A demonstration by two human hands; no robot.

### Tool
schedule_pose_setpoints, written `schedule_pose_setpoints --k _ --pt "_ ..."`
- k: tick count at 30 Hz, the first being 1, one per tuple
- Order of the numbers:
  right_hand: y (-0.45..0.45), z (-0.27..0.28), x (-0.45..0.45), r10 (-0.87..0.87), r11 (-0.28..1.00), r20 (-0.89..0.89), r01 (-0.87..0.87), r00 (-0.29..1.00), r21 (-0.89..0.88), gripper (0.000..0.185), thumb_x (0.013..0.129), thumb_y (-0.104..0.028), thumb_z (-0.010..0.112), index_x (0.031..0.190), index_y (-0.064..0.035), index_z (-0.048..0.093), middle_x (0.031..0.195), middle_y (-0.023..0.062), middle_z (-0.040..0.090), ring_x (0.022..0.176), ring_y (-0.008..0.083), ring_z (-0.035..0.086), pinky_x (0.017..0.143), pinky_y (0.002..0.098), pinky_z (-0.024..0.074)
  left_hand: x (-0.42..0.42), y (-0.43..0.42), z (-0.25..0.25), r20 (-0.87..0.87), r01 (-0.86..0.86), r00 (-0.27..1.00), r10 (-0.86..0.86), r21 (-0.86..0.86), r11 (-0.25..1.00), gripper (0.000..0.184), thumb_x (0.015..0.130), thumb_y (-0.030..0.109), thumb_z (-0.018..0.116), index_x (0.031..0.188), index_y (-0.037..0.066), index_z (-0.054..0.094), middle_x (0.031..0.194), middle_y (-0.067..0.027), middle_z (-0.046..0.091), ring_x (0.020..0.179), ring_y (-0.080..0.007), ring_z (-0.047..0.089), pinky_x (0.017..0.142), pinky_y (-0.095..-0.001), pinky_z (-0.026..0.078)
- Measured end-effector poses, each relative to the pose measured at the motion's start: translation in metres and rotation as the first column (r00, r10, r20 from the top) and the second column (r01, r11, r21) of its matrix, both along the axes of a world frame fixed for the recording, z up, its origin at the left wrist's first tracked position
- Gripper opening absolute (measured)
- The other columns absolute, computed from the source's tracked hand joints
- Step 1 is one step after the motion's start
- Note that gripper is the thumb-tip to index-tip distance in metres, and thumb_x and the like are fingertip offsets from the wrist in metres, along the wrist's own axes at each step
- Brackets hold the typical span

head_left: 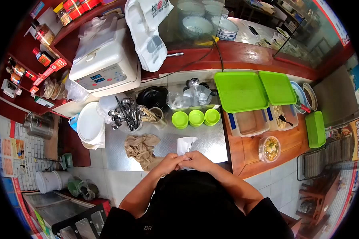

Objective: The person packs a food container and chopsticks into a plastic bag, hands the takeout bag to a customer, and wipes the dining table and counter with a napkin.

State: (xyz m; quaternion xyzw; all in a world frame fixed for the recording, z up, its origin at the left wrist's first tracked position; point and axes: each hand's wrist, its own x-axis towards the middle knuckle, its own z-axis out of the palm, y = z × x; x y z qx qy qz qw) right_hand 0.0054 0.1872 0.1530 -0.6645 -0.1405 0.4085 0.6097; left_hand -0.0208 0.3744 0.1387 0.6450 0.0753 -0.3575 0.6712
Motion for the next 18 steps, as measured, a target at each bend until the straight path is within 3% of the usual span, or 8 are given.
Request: schedule_pose_setpoints --k 1,3,6,9,13,15,16,18 --pt "-0.002 -0.004 -0.001 -0.091 0.973 -0.221 0.134 0.971 0.188 0.021 0.084 -0.021 0.071 0.084 0.0001 0.068 0.079 0.0063 0.068 0.074 0.0108 0.063 0.065 0.0246 0.0475 -0.001 0.001 0.000 -0.033 -0.072 0.997 0.071 -0.034 0.997 0.035 0.092 0.034 0.061 0.074 0.004 0.065 0.063 0.0001 0.057 0.054 -0.0078 0.050 0.050 -0.0233 0.038" --pt "-0.022 -0.024 0.009 -0.202 0.975 -0.202 0.179 0.958 -0.129 0.022 0.081 -0.019 0.074 0.072 -0.0023 0.064 0.066 0.0030 0.062 0.060 0.0116 0.057 0.054 0.0269 0.0443 -0.004 0.005 -0.003 -0.032 -0.163 0.986 0.162 -0.026 0.986 0.036 0.093 0.032 0.060 0.072 0.003 0.064 0.061 0.0004 0.056 0.053 -0.0074 0.050 0.049 -0.0228 0.038" --pt "-0.058 -0.063 0.023 -0.583 0.811 -0.182 0.580 0.792 -0.071 0.020 0.079 -0.006 0.068 0.064 -0.0078 0.055 0.061 0.0015 0.057 0.053 0.0119 0.054 0.047 0.0271 0.0440 -0.010 0.022 -0.010 0.104 -0.221 0.972 0.211 0.100 0.970 0.037 0.093 0.029 0.059 0.070 0.002 0.063 0.059 -0.0006 0.057 0.052 -0.0076 0.050 0.048 -0.0241 0.038" --pt "-0.093 -0.072 0.042 -0.812 0.483 -0.379 0.875 0.445 -0.008 0.025 0.087 0.000 0.045 0.111 -0.0081 0.046 0.083 0.0104 0.062 0.064 0.0187 0.063 0.055 0.0337 0.0540 -0.019 0.042 -0.024 0.254 -0.239 0.951 0.176 0.246 0.939 0.036 0.092 0.025 0.057 0.066 -0.001 0.061 0.057 -0.0024 0.057 0.051 -0.0092 0.050 0.048 -0.0277 0.039" --pt "-0.072 -0.058 0.051 -0.822 0.405 -0.432 0.914 0.371 0.014 0.028 0.090 -0.004 0.046 0.117 -0.0069 0.049 0.092 0.0082 0.061 0.075 0.0160 0.062 0.059 0.0278 0.0508 -0.033 0.048 -0.064 0.392 -0.357 0.895 0.212 0.346 0.868 0.038 0.092 0.025 0.058 0.063 0.000 0.059 0.052 -0.0020 0.054 0.045 -0.0107 0.048 0.047 -0.0302 0.040" --pt "-0.057 -0.064 0.053 -0.855 0.392 -0.352 0.919 0.382 0.044 0.018 0.090 -0.008 0.052 0.108 -0.0055 0.055 0.085 0.0060 0.061 0.069 0.0125 0.058 0.056 0.0249 0.0461 -0.032 0.051 -0.081 0.062 -0.291 0.956 0.285 0.283 0.914 0.028 0.088 0.027 0.065 0.088 -0.001 0.065 0.070 -0.0075 0.062 0.057 -0.0133 0.057 0.052 -0.0305 0.046" --pt "-0.051 -0.062 0.054 -0.878 0.444 -0.186 0.896 0.440 0.023 0.015 0.089 -0.009 0.055 0.103 -0.0051 0.056 0.081 0.0045 0.060 0.066 0.0107 0.055 0.055 0.0247 0.0440 -0.033 0.050 -0.088 0.059 -0.285 0.958 0.280 0.283 0.916 0.028 0.088 0.027 0.065 0.088 -0.001 0.065 0.070 -0.0075 0.062 0.057 -0.0133 0.057 0.052 -0.0305 0.046" --pt "-0.048 -0.055 0.055 -0.825 0.549 0.119 0.834 0.552 -0.057 0.014 0.085 -0.012 0.063 0.093 -0.0026 0.059 0.072 0.0032 0.059 0.062 0.0098 0.051 0.055 0.0267 0.0428 -0.034 0.049 -0.099 0.251 -0.364 0.920 0.300 0.269 0.892 0.054 0.083 0.030 0.072 0.124 0.000 0.054 0.100 -0.0161 0.064 0.082 -0.0214 0.064 0.069 -0.0324 0.052"
